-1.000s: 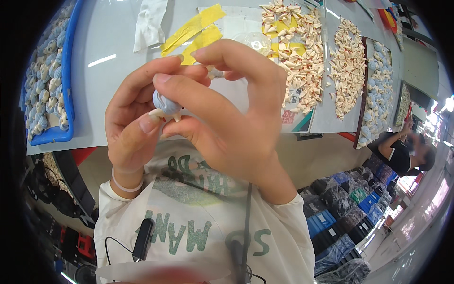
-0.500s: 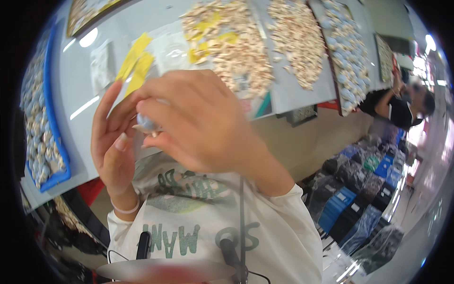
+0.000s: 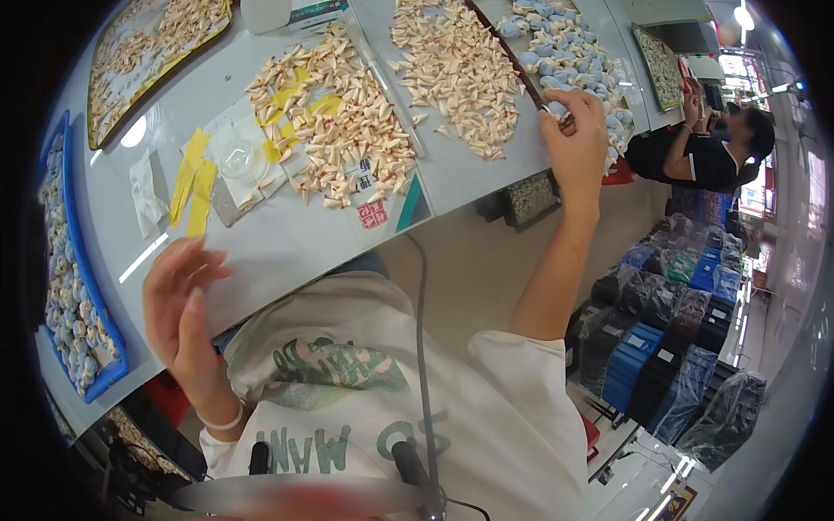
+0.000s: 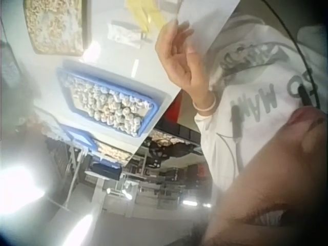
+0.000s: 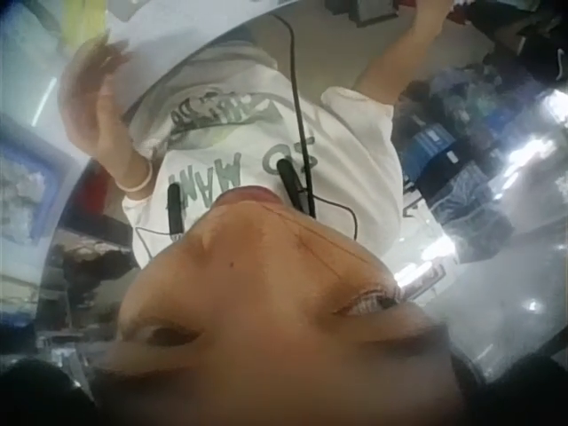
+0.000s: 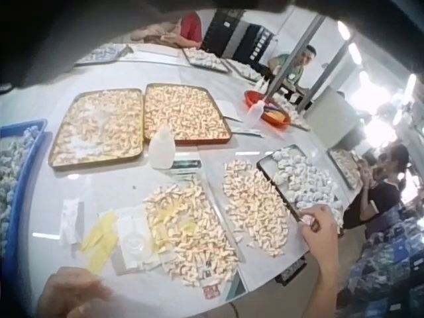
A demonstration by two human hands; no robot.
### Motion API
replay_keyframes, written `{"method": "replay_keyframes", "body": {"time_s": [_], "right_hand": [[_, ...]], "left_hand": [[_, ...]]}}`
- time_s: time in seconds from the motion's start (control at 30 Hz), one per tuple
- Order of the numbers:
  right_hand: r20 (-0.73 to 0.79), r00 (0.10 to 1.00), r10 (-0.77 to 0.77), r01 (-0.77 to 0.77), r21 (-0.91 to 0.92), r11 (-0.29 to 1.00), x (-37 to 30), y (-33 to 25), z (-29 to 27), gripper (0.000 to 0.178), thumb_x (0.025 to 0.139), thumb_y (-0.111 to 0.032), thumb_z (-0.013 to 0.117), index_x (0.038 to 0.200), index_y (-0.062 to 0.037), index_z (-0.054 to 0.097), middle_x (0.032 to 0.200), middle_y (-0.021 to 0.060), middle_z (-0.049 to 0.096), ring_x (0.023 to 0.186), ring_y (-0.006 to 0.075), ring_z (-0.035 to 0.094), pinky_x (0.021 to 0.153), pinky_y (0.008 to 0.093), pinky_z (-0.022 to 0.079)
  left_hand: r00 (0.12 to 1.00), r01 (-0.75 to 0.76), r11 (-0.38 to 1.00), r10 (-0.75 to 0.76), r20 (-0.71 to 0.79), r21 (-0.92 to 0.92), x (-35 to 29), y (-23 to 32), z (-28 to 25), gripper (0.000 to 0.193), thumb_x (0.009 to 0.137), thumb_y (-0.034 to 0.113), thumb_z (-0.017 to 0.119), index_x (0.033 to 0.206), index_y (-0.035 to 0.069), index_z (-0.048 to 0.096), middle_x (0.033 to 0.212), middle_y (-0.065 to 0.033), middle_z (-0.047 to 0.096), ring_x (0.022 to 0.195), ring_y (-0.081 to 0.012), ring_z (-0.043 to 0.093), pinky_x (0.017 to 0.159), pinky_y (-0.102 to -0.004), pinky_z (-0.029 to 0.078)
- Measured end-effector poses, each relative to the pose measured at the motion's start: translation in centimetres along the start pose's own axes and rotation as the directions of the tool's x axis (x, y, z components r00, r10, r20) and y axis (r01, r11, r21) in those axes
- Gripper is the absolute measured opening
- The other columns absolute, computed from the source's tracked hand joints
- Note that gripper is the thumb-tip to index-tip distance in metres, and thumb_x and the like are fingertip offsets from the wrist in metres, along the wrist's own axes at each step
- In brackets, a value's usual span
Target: The person assembles a toy figurine head by applying adhesive from a bottle to the toy head, then attaching hair pieces to it by hand.
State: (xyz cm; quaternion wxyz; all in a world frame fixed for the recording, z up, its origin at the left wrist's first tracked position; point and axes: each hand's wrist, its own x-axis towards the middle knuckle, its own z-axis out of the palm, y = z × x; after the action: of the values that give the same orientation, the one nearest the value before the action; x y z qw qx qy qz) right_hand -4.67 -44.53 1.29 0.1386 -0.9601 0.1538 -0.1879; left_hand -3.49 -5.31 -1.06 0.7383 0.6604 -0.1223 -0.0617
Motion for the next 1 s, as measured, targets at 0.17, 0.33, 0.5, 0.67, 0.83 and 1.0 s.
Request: {"method": "replay_keyframes", "body": {"time_s": [0.17, 0.33, 0.5, 0.67, 0.83, 1.0], "right_hand": [[-0.079, 0.996, 0.030, -0.033, -0.039, 0.999, 0.7, -0.3, -0.6, 0.021, 0.070, -0.005, 0.058, 0.091, -0.0075, 0.060, 0.091, 0.0051, 0.051, 0.069, 0.0135, 0.048, 0.060, 0.0241, 0.040], [-0.039, 0.999, -0.013, 0.010, -0.061, 0.998, 0.7, -0.7, -0.6, 0.022, 0.072, -0.006, 0.058, 0.094, -0.0077, 0.059, 0.095, 0.0054, 0.052, 0.077, 0.0156, 0.050, 0.064, 0.0255, 0.042], [-0.104, 0.985, -0.137, 0.115, -0.195, 0.974, 0.5, -1.5, -1.2, 0.023, 0.073, -0.008, 0.058, 0.096, -0.0069, 0.057, 0.098, 0.0057, 0.053, 0.084, 0.0178, 0.052, 0.069, 0.0261, 0.042], [0.050, 0.969, -0.241, 0.221, 0.255, 0.941, 1.1, -5.1, 1.4, 0.023, 0.071, -0.007, 0.060, 0.094, -0.0047, 0.057, 0.093, 0.0069, 0.055, 0.082, 0.0198, 0.053, 0.069, 0.0276, 0.043], [0.127, 0.956, -0.265, 0.234, 0.221, 0.947, 1.4, -6.7, 2.9, 0.016, 0.070, -0.003, 0.059, 0.087, -0.0028, 0.060, 0.085, 0.0070, 0.057, 0.074, 0.0194, 0.056, 0.064, 0.0269, 0.044], [0.094, 0.960, -0.262, 0.237, 0.219, 0.947, 1.7, -7.0, 3.1, 0.012, 0.070, -0.002, 0.059, 0.081, -0.0008, 0.060, 0.077, 0.0072, 0.058, 0.067, 0.0184, 0.057, 0.061, 0.0255, 0.045]], "left_hand": [[0.868, -0.175, 0.721, 0.435, -0.241, 0.670, -1.3, 2.9, -9.0, 0.028, 0.089, 0.013, 0.037, 0.106, -0.004, 0.050, 0.113, -0.0207, 0.047, 0.097, -0.0281, 0.051, 0.083, -0.0383, 0.042], [0.851, 0.238, 0.458, 0.326, -0.411, 0.857, -2.8, 5.6, -15.1, 0.035, 0.091, 0.024, 0.038, 0.115, -0.001, 0.047, 0.108, -0.0151, 0.052, 0.099, -0.0221, 0.051, 0.087, -0.0328, 0.039], [0.786, 0.616, 0.240, -0.129, -0.604, 0.750, -4.7, 5.4, -18.5, 0.043, 0.089, 0.034, 0.042, 0.120, 0.004, 0.042, 0.109, -0.0128, 0.050, 0.097, -0.0195, 0.050, 0.086, -0.0310, 0.037], [0.798, 0.599, 0.274, -0.127, -0.589, 0.752, -3.8, 4.0, -16.4, 0.043, 0.090, 0.036, 0.040, 0.118, 0.003, 0.043, 0.106, -0.0122, 0.050, 0.094, -0.0196, 0.052, 0.081, -0.0305, 0.039], [0.856, 0.517, 0.066, -0.058, -0.514, 0.854, -2.4, 4.0, -12.4, 0.041, 0.091, 0.033, 0.036, 0.118, 0.002, 0.041, 0.106, -0.0142, 0.050, 0.093, -0.0223, 0.053, 0.080, -0.0311, 0.039], [0.901, 0.370, -0.430, -0.050, -0.431, 0.824, -2.4, 4.3, -11.8, 0.036, 0.093, 0.026, 0.033, 0.119, 0.002, 0.040, 0.109, -0.0158, 0.049, 0.096, -0.0256, 0.052, 0.079, -0.0328, 0.041]]}}
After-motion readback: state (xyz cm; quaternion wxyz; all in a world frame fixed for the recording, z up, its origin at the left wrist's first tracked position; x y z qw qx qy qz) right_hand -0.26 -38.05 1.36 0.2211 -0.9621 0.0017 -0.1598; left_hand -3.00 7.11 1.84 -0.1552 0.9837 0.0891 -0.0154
